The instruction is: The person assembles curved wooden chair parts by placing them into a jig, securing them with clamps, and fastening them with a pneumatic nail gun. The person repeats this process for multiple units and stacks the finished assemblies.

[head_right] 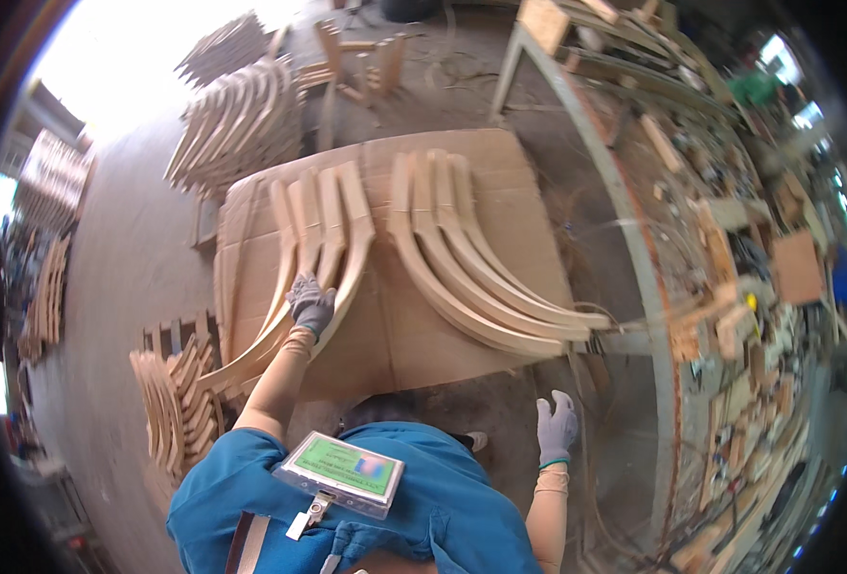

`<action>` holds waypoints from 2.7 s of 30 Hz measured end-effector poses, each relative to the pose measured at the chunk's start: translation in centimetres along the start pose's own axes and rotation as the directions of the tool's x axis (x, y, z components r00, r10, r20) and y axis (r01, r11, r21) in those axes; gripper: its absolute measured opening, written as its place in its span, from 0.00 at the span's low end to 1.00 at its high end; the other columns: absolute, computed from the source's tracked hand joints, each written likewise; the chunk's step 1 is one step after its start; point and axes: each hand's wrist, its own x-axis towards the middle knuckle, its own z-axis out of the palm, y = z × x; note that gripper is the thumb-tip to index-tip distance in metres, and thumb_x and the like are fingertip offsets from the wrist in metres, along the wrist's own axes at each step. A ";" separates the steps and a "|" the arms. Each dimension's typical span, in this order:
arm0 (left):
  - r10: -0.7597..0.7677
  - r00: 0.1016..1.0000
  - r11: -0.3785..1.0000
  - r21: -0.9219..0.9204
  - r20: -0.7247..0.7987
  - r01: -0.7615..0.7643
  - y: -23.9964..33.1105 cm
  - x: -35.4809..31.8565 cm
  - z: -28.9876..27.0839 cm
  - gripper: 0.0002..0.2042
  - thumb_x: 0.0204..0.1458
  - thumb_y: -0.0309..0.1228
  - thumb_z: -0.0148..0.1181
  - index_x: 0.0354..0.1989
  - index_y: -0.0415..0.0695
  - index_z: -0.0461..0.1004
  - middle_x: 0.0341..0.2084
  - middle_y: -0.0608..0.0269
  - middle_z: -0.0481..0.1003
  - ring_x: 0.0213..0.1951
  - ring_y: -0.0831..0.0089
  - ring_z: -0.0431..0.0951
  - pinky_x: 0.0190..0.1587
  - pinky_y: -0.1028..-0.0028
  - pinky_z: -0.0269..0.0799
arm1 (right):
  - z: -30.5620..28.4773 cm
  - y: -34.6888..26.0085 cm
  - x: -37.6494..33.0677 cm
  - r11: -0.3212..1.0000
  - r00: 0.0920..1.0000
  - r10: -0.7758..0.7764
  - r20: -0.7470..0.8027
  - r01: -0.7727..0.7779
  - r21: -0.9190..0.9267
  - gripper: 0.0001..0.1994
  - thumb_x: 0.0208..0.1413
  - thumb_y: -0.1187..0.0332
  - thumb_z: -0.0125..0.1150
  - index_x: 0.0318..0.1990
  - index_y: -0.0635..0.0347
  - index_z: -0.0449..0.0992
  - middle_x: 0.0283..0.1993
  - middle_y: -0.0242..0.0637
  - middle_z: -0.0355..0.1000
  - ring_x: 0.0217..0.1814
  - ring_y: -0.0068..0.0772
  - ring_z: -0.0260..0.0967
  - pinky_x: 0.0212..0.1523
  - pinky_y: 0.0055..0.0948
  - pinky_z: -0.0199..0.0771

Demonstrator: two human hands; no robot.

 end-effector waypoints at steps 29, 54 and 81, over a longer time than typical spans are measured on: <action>0.961 -0.143 -0.194 -0.210 -0.237 -0.958 64.9 -45.0 13.0 0.34 0.50 0.41 0.58 0.61 0.33 0.55 0.59 0.38 0.59 0.61 0.45 0.58 0.64 0.54 0.50 | -21.1 36.7 -17.1 0.813 0.653 0.573 -0.495 -0.375 0.446 0.18 0.55 0.55 0.57 0.47 0.58 0.73 0.48 0.43 0.72 0.51 0.44 0.69 0.50 0.38 0.67; 0.863 -0.485 -0.497 -0.405 -0.141 -0.768 90.6 -75.2 20.4 0.29 0.52 0.33 0.60 0.59 0.31 0.60 0.56 0.41 0.64 0.59 0.48 0.64 0.60 0.60 0.58 | -50.5 68.5 -37.0 0.466 -0.140 0.710 -0.690 -0.641 0.610 0.17 0.51 0.59 0.59 0.43 0.61 0.75 0.36 0.44 0.75 0.40 0.42 0.74 0.41 0.34 0.71; 0.986 -0.152 -0.165 -0.242 -0.069 -0.956 85.7 -69.1 19.0 0.25 0.53 0.32 0.57 0.58 0.35 0.61 0.57 0.42 0.64 0.59 0.47 0.62 0.59 0.57 0.59 | -53.2 72.0 -33.6 0.663 -0.189 0.440 -0.878 -0.592 0.459 0.08 0.55 0.65 0.55 0.34 0.59 0.75 0.31 0.45 0.74 0.34 0.47 0.72 0.35 0.38 0.71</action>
